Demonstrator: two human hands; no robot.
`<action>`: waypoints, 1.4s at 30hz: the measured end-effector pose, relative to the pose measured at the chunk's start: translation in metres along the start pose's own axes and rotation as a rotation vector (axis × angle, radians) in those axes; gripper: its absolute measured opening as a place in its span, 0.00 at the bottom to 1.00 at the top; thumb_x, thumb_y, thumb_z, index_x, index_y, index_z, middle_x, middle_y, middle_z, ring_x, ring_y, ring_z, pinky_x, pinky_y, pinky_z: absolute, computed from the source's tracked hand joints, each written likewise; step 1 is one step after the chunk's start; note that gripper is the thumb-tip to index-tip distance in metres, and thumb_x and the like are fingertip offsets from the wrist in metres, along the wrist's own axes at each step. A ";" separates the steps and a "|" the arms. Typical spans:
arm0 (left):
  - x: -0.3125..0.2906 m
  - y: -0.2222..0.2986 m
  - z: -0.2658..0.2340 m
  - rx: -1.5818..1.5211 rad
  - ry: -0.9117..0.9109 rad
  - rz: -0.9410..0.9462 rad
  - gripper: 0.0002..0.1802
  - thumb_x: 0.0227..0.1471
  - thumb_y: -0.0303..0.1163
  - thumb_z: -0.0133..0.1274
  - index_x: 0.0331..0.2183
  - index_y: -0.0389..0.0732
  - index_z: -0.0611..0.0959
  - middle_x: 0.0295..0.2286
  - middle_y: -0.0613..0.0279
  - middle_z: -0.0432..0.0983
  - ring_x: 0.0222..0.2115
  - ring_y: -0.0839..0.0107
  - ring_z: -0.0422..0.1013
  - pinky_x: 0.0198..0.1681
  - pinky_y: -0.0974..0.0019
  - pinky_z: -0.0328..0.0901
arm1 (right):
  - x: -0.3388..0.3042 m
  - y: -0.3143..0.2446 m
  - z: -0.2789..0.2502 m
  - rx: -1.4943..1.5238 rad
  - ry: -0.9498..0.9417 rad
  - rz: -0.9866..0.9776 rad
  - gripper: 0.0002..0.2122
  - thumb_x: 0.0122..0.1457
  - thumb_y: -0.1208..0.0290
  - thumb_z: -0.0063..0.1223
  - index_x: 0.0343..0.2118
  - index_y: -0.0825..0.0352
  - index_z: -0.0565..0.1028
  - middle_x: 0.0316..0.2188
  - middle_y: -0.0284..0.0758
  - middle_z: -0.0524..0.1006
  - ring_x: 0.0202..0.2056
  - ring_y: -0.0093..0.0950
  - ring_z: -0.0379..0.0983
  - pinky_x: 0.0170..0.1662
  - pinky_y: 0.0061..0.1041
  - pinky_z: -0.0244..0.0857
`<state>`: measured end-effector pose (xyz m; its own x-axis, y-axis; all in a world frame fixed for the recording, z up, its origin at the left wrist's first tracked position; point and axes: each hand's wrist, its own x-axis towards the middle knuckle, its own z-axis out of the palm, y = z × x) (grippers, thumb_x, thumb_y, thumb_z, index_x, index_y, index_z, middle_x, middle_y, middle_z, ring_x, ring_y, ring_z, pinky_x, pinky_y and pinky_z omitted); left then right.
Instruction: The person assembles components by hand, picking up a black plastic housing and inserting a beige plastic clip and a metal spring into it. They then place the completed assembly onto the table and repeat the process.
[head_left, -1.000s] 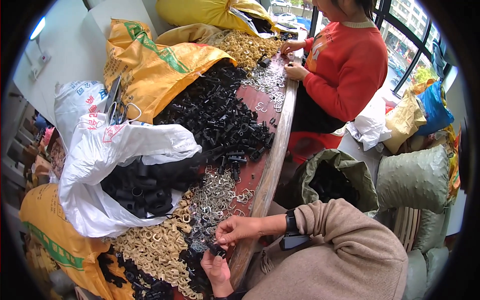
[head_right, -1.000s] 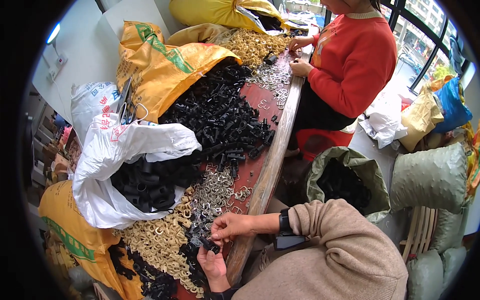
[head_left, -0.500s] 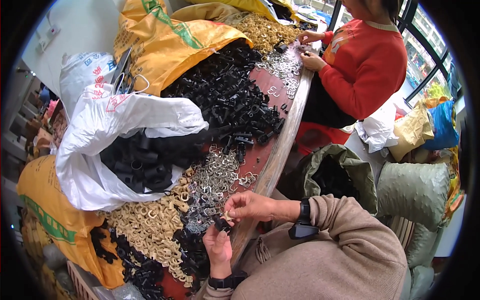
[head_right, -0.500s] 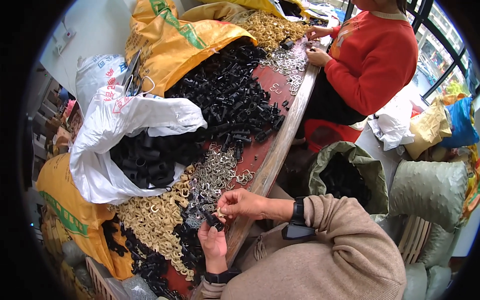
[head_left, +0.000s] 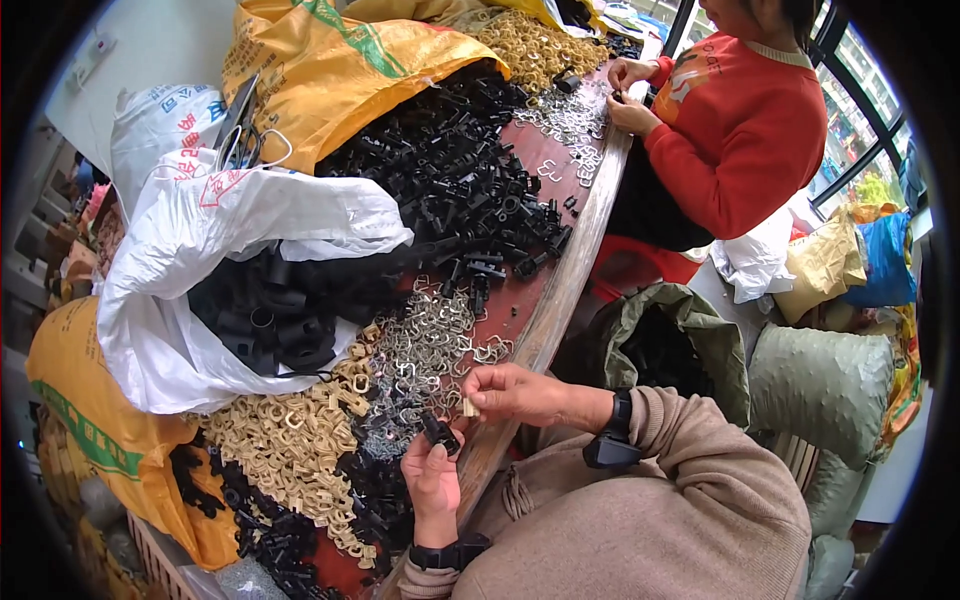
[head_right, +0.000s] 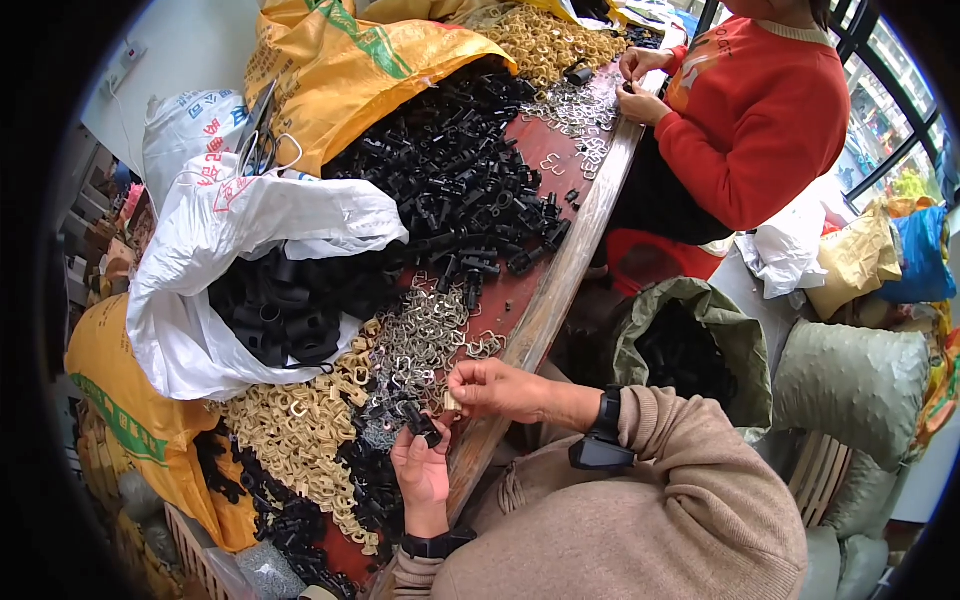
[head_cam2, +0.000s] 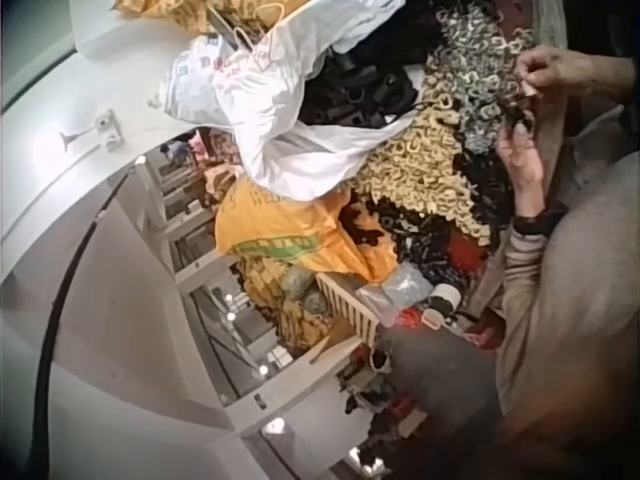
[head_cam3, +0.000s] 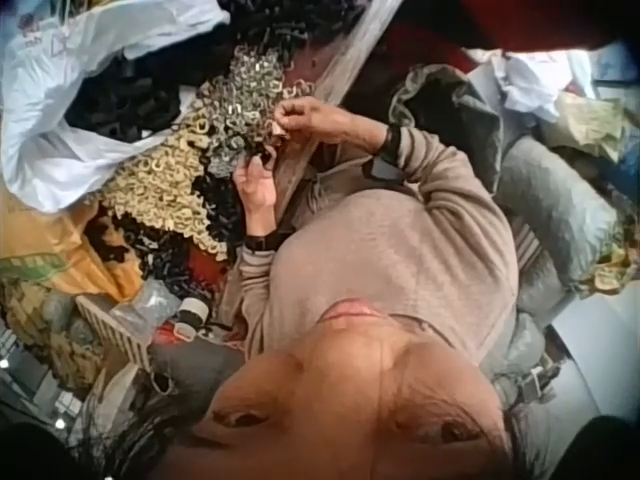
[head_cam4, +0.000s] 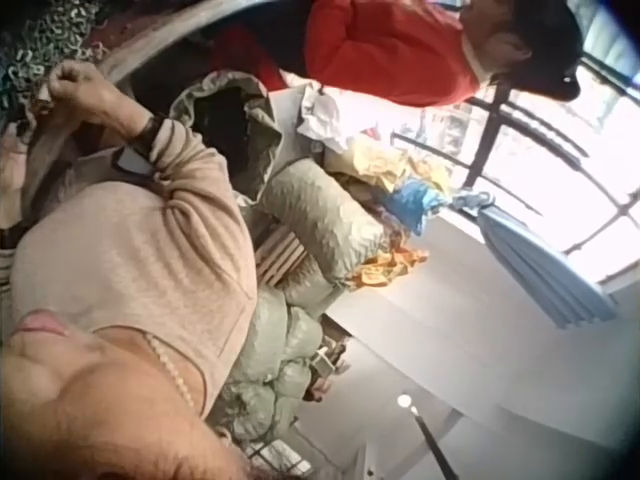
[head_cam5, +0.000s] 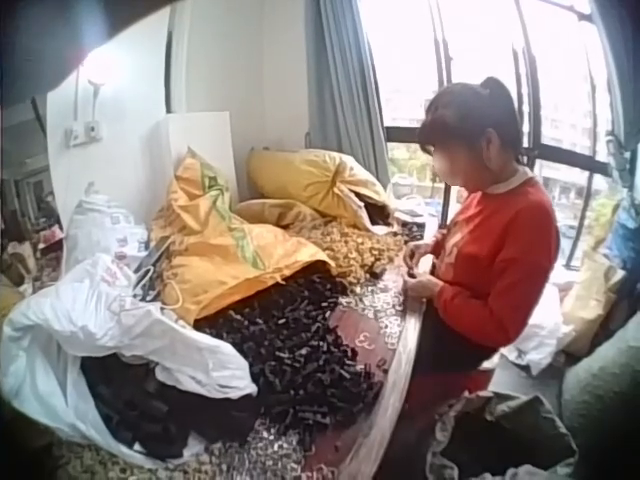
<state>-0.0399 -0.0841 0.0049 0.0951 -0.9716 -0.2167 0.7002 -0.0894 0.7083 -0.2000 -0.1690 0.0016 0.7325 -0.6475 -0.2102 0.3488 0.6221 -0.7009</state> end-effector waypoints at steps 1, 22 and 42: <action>0.000 0.000 0.000 -0.002 0.004 -0.013 0.20 0.40 0.29 0.54 0.38 0.30 0.72 0.31 0.55 0.72 0.33 0.67 0.69 0.40 0.68 0.62 | -0.001 -0.003 -0.001 0.003 0.001 0.004 0.05 0.54 0.69 0.46 0.26 0.64 0.66 0.29 0.27 0.70 0.26 0.15 0.65 0.29 0.13 0.59; 0.006 -0.006 0.000 0.009 0.011 -0.105 0.21 0.43 0.30 0.51 0.40 0.31 0.69 0.30 0.54 0.71 0.33 0.63 0.70 0.33 0.70 0.68 | -0.007 0.000 -0.018 -0.291 -0.109 -0.086 0.08 0.51 0.73 0.49 0.33 0.68 0.67 0.28 0.28 0.71 0.31 0.14 0.66 0.33 0.15 0.60; 0.010 -0.017 -0.018 -0.084 0.040 -0.095 0.21 0.48 0.31 0.46 0.44 0.32 0.65 0.38 0.54 0.67 0.38 0.63 0.68 0.33 0.71 0.68 | -0.001 0.003 -0.009 -0.764 0.167 -0.407 0.10 0.45 0.72 0.55 0.29 0.69 0.68 0.21 0.32 0.66 0.24 0.23 0.64 0.27 0.21 0.59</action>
<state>-0.0384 -0.0879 -0.0210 0.0521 -0.9501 -0.3077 0.7643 -0.1603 0.6246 -0.2049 -0.1706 -0.0058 0.5211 -0.8476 0.1001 0.0342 -0.0965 -0.9947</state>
